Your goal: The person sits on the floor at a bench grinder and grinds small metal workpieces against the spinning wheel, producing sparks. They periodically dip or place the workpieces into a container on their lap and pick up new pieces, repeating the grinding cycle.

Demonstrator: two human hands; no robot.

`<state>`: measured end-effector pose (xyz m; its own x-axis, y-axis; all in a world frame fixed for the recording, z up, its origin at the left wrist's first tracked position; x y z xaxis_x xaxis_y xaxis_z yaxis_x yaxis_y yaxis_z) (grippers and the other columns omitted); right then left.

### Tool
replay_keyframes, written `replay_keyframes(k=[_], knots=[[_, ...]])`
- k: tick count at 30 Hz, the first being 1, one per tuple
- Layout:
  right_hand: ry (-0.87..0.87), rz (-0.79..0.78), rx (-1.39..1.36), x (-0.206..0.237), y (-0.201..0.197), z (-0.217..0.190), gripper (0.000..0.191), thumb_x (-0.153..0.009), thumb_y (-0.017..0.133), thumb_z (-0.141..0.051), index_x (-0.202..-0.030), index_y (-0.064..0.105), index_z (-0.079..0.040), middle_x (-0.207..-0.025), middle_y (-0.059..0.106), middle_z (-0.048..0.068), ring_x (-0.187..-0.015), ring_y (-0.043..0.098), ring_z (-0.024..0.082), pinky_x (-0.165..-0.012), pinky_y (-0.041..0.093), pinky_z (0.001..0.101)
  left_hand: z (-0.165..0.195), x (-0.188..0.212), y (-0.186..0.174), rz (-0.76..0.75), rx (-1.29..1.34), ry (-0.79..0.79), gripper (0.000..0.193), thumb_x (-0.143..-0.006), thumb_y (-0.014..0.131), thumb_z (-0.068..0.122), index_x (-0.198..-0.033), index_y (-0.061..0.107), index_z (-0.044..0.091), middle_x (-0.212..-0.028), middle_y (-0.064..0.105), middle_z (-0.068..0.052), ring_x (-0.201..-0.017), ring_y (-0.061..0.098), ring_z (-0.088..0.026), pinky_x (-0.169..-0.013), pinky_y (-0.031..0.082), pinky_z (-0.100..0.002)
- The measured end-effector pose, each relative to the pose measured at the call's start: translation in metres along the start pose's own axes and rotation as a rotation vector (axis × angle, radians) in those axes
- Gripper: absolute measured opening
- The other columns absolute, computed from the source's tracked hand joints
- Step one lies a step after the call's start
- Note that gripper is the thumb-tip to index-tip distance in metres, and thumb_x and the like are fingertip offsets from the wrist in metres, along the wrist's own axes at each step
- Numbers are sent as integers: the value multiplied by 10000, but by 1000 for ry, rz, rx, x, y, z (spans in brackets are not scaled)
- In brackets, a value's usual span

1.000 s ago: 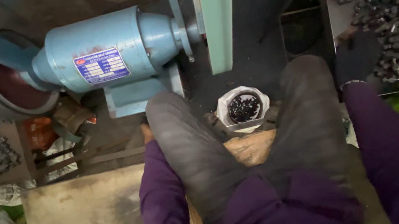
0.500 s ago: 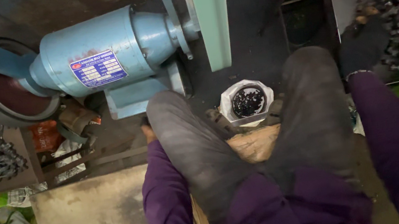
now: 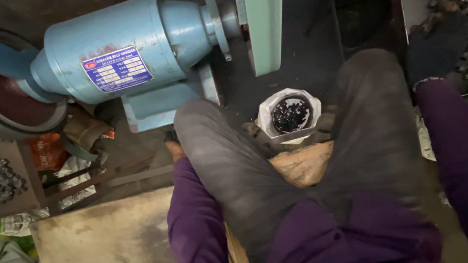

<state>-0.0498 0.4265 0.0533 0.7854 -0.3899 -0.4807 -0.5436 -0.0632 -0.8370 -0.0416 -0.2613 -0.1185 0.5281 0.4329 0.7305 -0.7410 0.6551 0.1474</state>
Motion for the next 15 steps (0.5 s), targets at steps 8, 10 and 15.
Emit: replay_keyframes(k=[8,10,15], knots=[[72,-74,-212,-2,-8,-6,603,-880,555,30,-1482,539,63,-1290,640,213,-1218,636,358,-1074,507,455,27,-11,14,-15,-5,31,382,-1015,522,97,-1382,517,-8,-1333,593,-118,-1186,587,-194,-1038,480,-328],[-36,39,-179,-6,-34,-32,594,-827,631,58,-1408,520,112,-1250,617,223,-1138,617,343,-985,509,437,32,-4,15,-21,-11,55,384,-1015,523,92,-1385,516,-11,-1336,591,-119,-1188,586,-194,-1040,479,-326],[303,-270,-1189,5,-71,-94,377,-1043,719,31,-1365,527,-14,-1228,604,51,-1103,591,137,-992,529,296,56,54,11,-35,-15,229,390,-1014,525,80,-1391,513,-17,-1343,585,-121,-1195,582,-193,-1045,476,-323]])
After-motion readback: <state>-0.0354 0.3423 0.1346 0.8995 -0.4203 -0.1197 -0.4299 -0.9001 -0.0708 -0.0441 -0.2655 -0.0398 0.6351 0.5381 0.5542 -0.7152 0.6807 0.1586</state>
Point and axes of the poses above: each hand's wrist, its own x-axis away from the middle knuckle, its own y-axis out of the palm, z = x × y, the point moved 8 cm from there along -x, towards the middle knuckle
